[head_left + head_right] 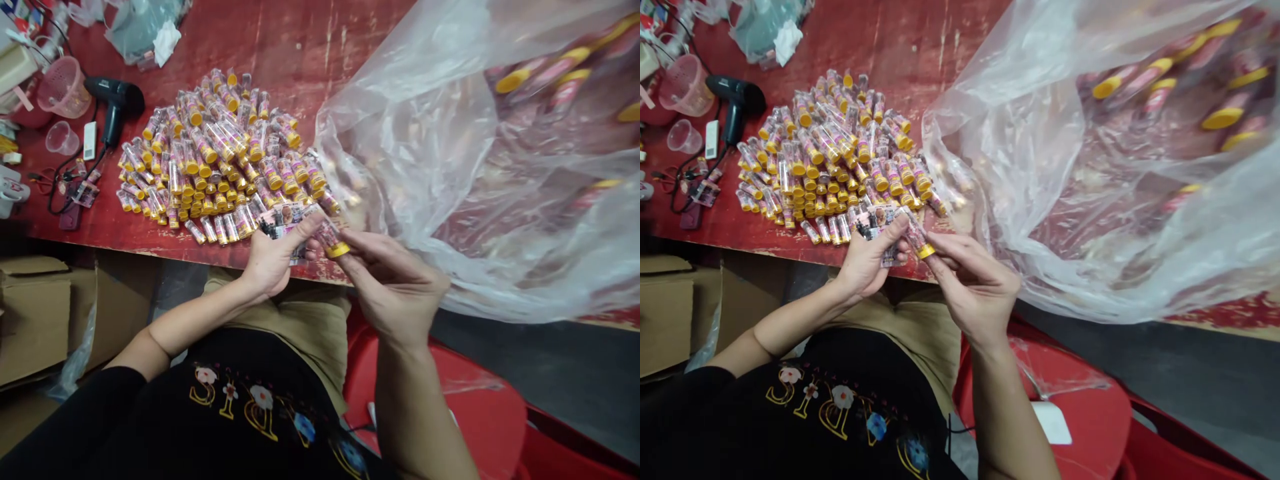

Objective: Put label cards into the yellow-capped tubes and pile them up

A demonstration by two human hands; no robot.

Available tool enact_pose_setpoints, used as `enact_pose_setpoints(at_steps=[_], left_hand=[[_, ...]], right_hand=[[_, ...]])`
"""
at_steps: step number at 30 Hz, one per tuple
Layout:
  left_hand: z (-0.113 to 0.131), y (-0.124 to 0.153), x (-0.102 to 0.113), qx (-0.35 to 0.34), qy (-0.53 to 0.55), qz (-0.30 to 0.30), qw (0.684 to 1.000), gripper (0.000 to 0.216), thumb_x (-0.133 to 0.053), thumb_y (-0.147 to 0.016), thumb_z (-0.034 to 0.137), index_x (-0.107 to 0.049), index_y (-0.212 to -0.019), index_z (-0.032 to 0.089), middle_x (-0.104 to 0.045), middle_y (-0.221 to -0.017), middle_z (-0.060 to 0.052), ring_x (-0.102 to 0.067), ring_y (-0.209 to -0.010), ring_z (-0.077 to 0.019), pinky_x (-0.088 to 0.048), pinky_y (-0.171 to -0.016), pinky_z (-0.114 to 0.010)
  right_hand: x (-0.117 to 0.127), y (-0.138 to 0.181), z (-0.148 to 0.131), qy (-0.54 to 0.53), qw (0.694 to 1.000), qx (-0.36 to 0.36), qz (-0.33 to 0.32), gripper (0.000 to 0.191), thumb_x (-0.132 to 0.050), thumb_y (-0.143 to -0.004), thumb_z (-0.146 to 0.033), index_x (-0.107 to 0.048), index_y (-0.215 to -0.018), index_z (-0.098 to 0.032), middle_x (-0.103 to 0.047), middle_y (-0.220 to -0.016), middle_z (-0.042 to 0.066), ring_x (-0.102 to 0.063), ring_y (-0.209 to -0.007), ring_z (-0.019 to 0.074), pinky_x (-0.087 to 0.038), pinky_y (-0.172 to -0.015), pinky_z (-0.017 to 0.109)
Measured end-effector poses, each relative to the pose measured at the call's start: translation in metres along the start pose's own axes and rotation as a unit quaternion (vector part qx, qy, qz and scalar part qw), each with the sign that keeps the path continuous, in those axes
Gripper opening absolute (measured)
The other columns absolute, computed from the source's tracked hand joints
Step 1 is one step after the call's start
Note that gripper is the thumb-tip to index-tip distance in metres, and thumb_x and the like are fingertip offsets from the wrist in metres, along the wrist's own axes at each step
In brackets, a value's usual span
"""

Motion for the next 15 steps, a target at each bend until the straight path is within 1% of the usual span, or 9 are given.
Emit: enact_pose_setpoints(at_steps=[2,4,7,10,13,15], left_hand=[[0.000,0.003,0.001,-0.009,-0.007,-0.001,1.000,0.054,-0.101,-0.055,0.040,-0.062,-0.082,0.015,-0.063,-0.065,0.006,-0.055,-0.051,-0.0038,-0.042,-0.050,-0.020],[0.001,0.006,0.000,-0.019,-0.015,-0.004,1.000,0.058,-0.102,-0.052,0.043,-0.062,-0.083,0.015,-0.063,-0.066,0.006,-0.053,-0.050,-0.0036,-0.042,-0.049,-0.020],[0.001,0.007,0.001,-0.023,-0.032,-0.002,0.999,0.060,-0.101,-0.052,0.047,-0.062,-0.086,0.016,-0.063,-0.067,0.006,-0.052,-0.050,-0.0038,-0.042,-0.050,-0.021],[-0.001,0.007,0.002,-0.023,-0.044,0.004,0.999,0.059,-0.099,-0.054,0.049,-0.061,-0.084,0.017,-0.062,-0.065,0.006,-0.051,-0.051,-0.0042,-0.042,-0.052,-0.021],[-0.005,0.006,0.003,-0.019,-0.053,0.005,0.998,0.059,-0.100,-0.054,0.048,-0.060,-0.084,0.017,-0.062,-0.065,0.006,-0.054,-0.053,-0.0051,-0.045,-0.055,-0.022],[-0.008,0.004,0.006,-0.017,-0.056,0.007,0.998,0.057,-0.100,-0.055,0.046,-0.061,-0.085,0.017,-0.063,-0.066,0.005,-0.057,-0.057,-0.0066,-0.048,-0.060,-0.022]], right_hand=[[-0.001,0.005,-0.003,0.019,0.999,0.020,0.019,0.021,-0.081,-0.087,-0.023,-0.084,-0.107,-0.030,-0.082,-0.100,0.003,-0.078,-0.091,0.0183,-0.066,-0.082,0.032],[-0.003,0.010,0.000,0.017,0.999,0.010,0.039,0.021,-0.081,-0.088,-0.024,-0.084,-0.107,-0.030,-0.082,-0.097,0.002,-0.078,-0.087,0.0181,-0.066,-0.083,0.034],[-0.004,0.018,0.008,-0.006,0.997,-0.031,0.070,0.019,-0.083,-0.086,-0.030,-0.084,-0.104,-0.028,-0.083,-0.095,0.003,-0.078,-0.081,0.0188,-0.068,-0.079,0.035],[-0.006,0.025,0.016,-0.042,0.991,-0.076,0.098,0.020,-0.086,-0.082,-0.034,-0.085,-0.100,-0.026,-0.083,-0.093,0.003,-0.079,-0.078,0.0198,-0.070,-0.074,0.036],[-0.008,0.029,0.027,-0.094,0.981,-0.129,0.112,0.023,-0.089,-0.078,-0.036,-0.085,-0.098,-0.025,-0.083,-0.091,0.003,-0.080,-0.075,0.0204,-0.072,-0.071,0.036],[-0.009,0.029,0.038,-0.134,0.970,-0.166,0.120,0.028,-0.093,-0.073,-0.038,-0.085,-0.096,-0.024,-0.083,-0.087,0.003,-0.079,-0.069,0.0200,-0.071,-0.066,0.035]])
Point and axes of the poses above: each hand's wrist, its own y-axis away from the middle knuckle, its own x-axis out of the back of the hand, z = x × y, the point moved 8 cm from there along -y, towards the middle knuckle
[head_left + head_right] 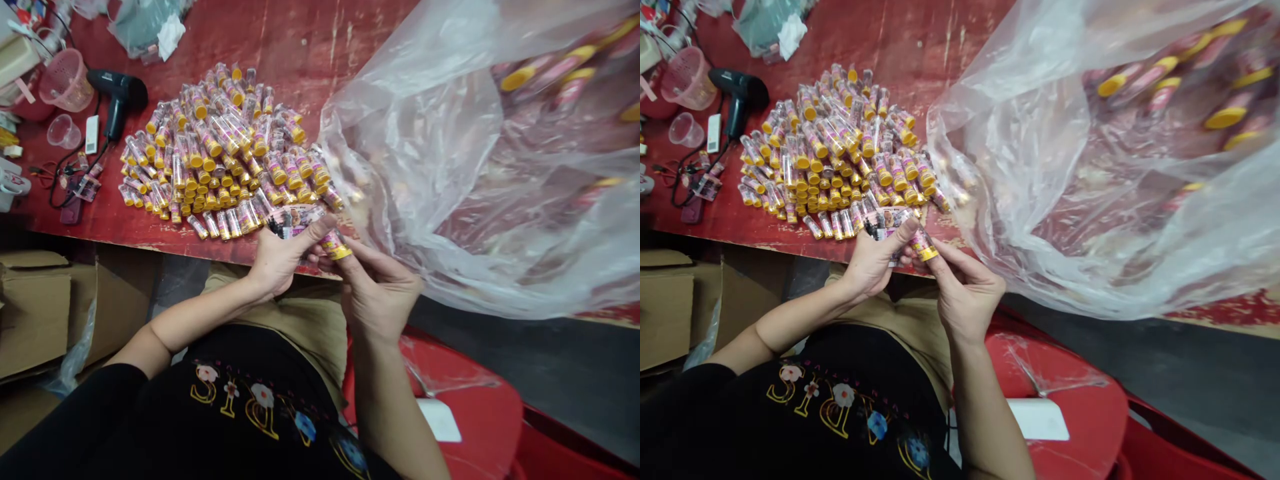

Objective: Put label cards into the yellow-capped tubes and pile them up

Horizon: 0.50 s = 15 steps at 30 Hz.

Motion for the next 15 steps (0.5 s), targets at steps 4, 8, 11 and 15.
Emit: enact_pose_setpoints(at_steps=[4,8,11,15], left_hand=[[-0.006,-0.005,0.004,0.007,0.015,0.003,1.000,0.049,-0.097,-0.063,0.042,-0.064,-0.089,0.017,-0.064,-0.066,0.004,-0.061,-0.062,-0.0086,-0.050,-0.066,-0.023],[-0.002,-0.006,0.002,-0.006,0.022,-0.016,1.000,0.046,-0.096,-0.065,0.042,-0.063,-0.083,0.016,-0.063,-0.063,0.005,-0.056,-0.056,-0.0064,-0.050,-0.063,-0.023],[-0.001,-0.005,0.003,-0.005,0.011,-0.009,1.000,0.048,-0.098,-0.061,0.040,-0.061,-0.081,0.016,-0.062,-0.063,0.005,-0.056,-0.056,-0.0061,-0.050,-0.063,-0.022],[-0.003,-0.007,0.007,0.001,0.026,0.009,1.000,0.049,-0.099,-0.061,0.038,-0.063,-0.086,0.016,-0.065,-0.066,0.004,-0.060,-0.059,-0.0078,-0.051,-0.064,-0.023]], right_hand=[[-0.002,-0.008,0.018,-0.066,0.994,-0.082,-0.016,0.039,-0.100,-0.060,-0.044,-0.084,-0.089,-0.023,-0.079,-0.071,0.001,-0.075,-0.056,0.0190,-0.069,-0.057,0.032],[-0.005,-0.011,0.024,-0.079,0.991,-0.109,-0.025,0.039,-0.100,-0.058,-0.043,-0.084,-0.086,-0.022,-0.077,-0.068,0.001,-0.075,-0.055,0.0179,-0.068,-0.055,0.028],[-0.005,-0.007,0.027,-0.081,0.991,-0.107,-0.019,0.038,-0.100,-0.060,-0.044,-0.083,-0.085,-0.021,-0.076,-0.066,0.001,-0.073,-0.053,0.0171,-0.068,-0.055,0.028],[-0.001,-0.010,0.037,-0.074,0.992,-0.101,-0.035,0.038,-0.097,-0.065,-0.045,-0.081,-0.088,-0.020,-0.077,-0.071,0.002,-0.074,-0.055,0.0164,-0.068,-0.057,0.028]])
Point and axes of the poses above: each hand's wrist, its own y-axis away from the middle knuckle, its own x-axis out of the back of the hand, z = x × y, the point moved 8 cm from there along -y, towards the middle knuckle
